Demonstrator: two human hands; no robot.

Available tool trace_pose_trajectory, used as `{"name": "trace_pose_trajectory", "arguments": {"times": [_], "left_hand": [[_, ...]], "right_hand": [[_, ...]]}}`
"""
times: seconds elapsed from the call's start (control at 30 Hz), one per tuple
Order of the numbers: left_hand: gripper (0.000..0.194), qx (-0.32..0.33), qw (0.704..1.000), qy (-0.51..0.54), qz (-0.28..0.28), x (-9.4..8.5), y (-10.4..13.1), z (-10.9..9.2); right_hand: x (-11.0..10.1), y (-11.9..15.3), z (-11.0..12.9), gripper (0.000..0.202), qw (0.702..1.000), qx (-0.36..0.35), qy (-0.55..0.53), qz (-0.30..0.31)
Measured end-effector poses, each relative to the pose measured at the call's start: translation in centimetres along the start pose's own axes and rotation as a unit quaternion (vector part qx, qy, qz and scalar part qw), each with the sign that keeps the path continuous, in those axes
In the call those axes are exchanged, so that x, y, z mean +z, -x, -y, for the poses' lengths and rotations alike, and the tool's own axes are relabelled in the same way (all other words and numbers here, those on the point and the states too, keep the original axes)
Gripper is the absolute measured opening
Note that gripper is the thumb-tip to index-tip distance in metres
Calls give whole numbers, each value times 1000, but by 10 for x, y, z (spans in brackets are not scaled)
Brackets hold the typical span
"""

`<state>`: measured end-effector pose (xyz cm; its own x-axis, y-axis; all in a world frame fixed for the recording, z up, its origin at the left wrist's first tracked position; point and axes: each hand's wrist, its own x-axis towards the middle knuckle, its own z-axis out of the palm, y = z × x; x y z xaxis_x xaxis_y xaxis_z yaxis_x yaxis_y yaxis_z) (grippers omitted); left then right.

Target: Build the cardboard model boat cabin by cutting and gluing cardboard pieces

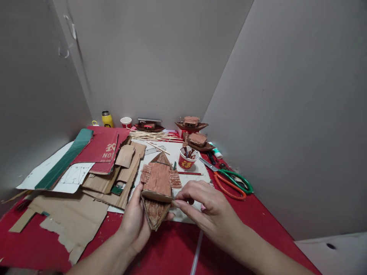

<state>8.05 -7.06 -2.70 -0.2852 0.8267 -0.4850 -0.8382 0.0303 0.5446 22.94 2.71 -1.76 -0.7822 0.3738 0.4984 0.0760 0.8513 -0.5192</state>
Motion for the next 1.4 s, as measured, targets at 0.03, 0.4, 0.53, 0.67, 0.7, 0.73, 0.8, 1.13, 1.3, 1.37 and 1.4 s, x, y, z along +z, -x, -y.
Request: {"name": "trace_pose_trajectory", "arguments": {"times": [0.03,0.4,0.53,0.67,0.7,0.73,0.8,1.13,1.3,1.37,1.4], "left_hand": [[44,1,1000,1,-1,0,0,0],[42,14,997,73,33,1,0,7],[42,9,994,104,36,3,0,9],[39,21,991,120,63,0,-1,12],[38,31,990,122,69,-1,-1,13],[37,41,989,124,74,-2,-2,14],[35,57,987,128,78,-3,-2,15],[30,74,986,134,71,-5,2,19],[28,83,986,131,59,-6,1,22],[28,83,987,128,55,-7,0,23],[29,83,987,126,55,-8,-1,23]], "right_hand": [[1,0,0,14,1000,0,6,1],[1,-9,15,11,999,-34,19,1],[5,-19,22,11,996,-77,30,-12],[10,-25,24,15,996,-85,18,-7],[11,-25,24,15,996,-84,14,-3],[12,-25,23,16,996,-83,10,3],[13,-26,22,17,997,-82,9,13],[14,-26,26,22,997,-66,19,41],[15,-26,28,23,996,-78,22,36],[16,-25,28,23,995,-87,28,30],[17,-25,28,23,995,-89,30,31]]}}
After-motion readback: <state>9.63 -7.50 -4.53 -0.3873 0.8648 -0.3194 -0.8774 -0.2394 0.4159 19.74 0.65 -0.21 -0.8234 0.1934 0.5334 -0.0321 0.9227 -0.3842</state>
